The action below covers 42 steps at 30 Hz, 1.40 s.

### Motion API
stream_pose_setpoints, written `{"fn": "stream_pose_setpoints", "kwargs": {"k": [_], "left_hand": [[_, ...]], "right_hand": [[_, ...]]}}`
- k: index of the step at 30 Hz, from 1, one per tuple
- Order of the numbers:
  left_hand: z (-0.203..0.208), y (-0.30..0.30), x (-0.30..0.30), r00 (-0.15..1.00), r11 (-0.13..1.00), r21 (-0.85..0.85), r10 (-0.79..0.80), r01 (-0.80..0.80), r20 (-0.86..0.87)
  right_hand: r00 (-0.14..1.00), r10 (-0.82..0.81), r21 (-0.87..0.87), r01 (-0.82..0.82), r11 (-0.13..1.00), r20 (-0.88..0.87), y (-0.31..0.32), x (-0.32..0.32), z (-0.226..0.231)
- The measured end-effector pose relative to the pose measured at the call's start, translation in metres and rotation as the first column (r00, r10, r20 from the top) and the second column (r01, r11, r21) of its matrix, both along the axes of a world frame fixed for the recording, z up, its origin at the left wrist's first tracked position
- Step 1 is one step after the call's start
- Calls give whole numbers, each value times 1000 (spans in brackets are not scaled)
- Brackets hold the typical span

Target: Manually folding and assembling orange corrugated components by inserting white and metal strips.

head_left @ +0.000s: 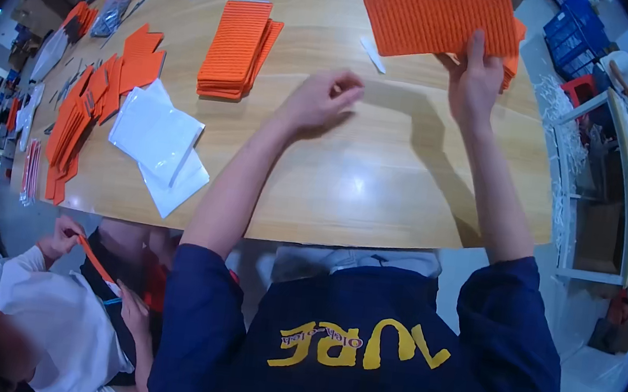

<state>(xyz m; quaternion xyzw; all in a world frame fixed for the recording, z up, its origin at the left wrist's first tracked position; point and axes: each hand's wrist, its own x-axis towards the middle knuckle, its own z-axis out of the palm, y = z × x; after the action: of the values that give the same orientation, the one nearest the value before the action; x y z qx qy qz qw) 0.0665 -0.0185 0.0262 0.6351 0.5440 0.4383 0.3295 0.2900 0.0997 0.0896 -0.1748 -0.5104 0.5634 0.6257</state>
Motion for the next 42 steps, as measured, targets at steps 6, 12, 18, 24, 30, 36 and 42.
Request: {"fn": "stream_pose_setpoints", "kwargs": {"k": [6,12,18,24,30,36,42], "left_hand": [[-9,-6,41,422,958,71,-188,278,887],[11,-9,-13,189,974,-102,141,-202,972],[10,-21,-50,142,982,-145,162,-124,976],[6,-1,-4,234,976,-80,31,202,972],[5,-16,-24,363,978,-179,130,104,923],[0,-17,-27,136,975,-66,38,212,990],[-1,-19,1,565,968,-225,125,111,816]], "right_hand": [[966,237,-327,-258,909,-103,-110,-47,-50],[650,345,-48,-429,902,677,-90,-29,-62],[621,-257,164,204,965,741,68,-48,-90],[275,-452,455,60,889,848,272,73,-161],[395,-308,348,-31,937,865,200,1,-147],[535,-296,412,-108,905,791,77,36,-120],[751,189,-195,-82,977,632,33,65,-84]]}}
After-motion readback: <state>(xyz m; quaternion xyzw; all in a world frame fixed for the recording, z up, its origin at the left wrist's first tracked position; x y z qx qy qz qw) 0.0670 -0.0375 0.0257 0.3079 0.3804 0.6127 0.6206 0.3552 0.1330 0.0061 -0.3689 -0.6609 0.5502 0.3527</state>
